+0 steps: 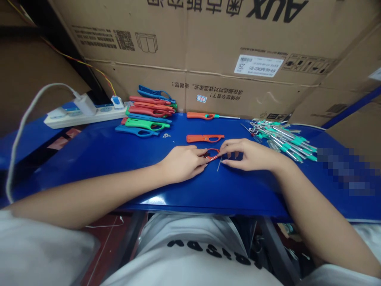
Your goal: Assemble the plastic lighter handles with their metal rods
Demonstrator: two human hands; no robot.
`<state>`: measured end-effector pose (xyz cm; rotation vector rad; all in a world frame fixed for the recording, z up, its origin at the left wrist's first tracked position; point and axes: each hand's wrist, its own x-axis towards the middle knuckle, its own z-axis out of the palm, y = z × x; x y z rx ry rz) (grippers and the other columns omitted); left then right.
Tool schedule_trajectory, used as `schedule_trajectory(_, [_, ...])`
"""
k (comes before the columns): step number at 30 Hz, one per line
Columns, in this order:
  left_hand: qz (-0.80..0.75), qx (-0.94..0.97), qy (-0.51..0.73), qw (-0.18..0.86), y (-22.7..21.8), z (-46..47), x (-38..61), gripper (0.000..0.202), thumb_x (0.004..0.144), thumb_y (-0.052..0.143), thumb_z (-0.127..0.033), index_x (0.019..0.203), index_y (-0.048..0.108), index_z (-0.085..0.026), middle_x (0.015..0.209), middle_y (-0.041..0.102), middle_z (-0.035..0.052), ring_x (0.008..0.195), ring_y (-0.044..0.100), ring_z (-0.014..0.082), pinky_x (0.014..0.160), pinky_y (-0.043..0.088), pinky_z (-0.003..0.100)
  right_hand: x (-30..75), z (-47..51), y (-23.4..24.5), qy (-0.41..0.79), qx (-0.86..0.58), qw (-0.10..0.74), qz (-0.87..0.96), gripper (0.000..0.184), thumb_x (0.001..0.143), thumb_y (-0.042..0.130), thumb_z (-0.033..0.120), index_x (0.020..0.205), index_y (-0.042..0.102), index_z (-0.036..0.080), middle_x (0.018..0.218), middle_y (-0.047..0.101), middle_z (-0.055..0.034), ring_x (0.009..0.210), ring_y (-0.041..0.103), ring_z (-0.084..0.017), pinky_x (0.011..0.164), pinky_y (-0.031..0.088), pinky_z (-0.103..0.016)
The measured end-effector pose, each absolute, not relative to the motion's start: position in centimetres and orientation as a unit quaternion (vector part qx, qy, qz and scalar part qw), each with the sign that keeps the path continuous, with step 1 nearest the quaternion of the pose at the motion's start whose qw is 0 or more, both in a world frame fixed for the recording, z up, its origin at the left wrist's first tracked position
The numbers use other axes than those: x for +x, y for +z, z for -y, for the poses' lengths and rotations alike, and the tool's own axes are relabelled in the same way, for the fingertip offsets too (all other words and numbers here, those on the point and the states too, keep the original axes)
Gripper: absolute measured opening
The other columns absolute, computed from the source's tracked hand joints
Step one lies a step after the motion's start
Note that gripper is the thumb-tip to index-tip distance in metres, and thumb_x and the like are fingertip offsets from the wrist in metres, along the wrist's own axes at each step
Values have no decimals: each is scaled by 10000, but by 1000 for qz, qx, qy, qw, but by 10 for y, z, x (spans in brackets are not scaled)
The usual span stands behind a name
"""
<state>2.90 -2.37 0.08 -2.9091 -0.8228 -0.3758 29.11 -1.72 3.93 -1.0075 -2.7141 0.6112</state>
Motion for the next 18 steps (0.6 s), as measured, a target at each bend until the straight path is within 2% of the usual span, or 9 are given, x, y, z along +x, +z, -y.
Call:
schedule_trajectory(4, [271, -954, -118, 42, 3, 17, 28, 325, 1012, 474, -297, 1245, 701, -294, 1337, 662, 38, 1113, 648, 238, 918, 552, 377, 292, 14, 33, 193, -344, 98, 914, 228, 863, 599, 204, 1071, 693, 212, 1089, 669, -71, 872, 636, -176, 731, 519, -286])
schedule_trajectory(8, [261, -955, -143, 21, -1, 8, 26, 306, 1008, 492, -284, 1214, 718, -277, 1267, 689, 56, 1137, 639, 239, 954, 540, 391, 297, 6, 29, 137, -382, 137, 903, 186, 880, 561, 221, 1018, 685, 213, 1096, 662, -76, 866, 638, -185, 766, 516, -311])
schedule_trajectory(13, [271, -945, -180, -45, -5, 2, 24, 295, 1003, 532, -286, 1249, 691, -249, 1250, 701, 58, 1128, 669, 203, 927, 552, 322, 329, -11, 29, -31, -659, 141, 738, 247, 853, 588, 300, 1058, 686, 202, 1037, 702, -109, 896, 655, -276, 725, 508, -372])
schedule_trajectory(18, [268, -942, -191, -69, -5, 0, 22, 266, 982, 580, -293, 1206, 705, -223, 1182, 746, 54, 1075, 711, 205, 918, 559, 302, 365, -22, 35, -32, -808, 66, 585, 273, 784, 630, 192, 1035, 731, 230, 1091, 707, -105, 941, 665, -276, 731, 507, -347])
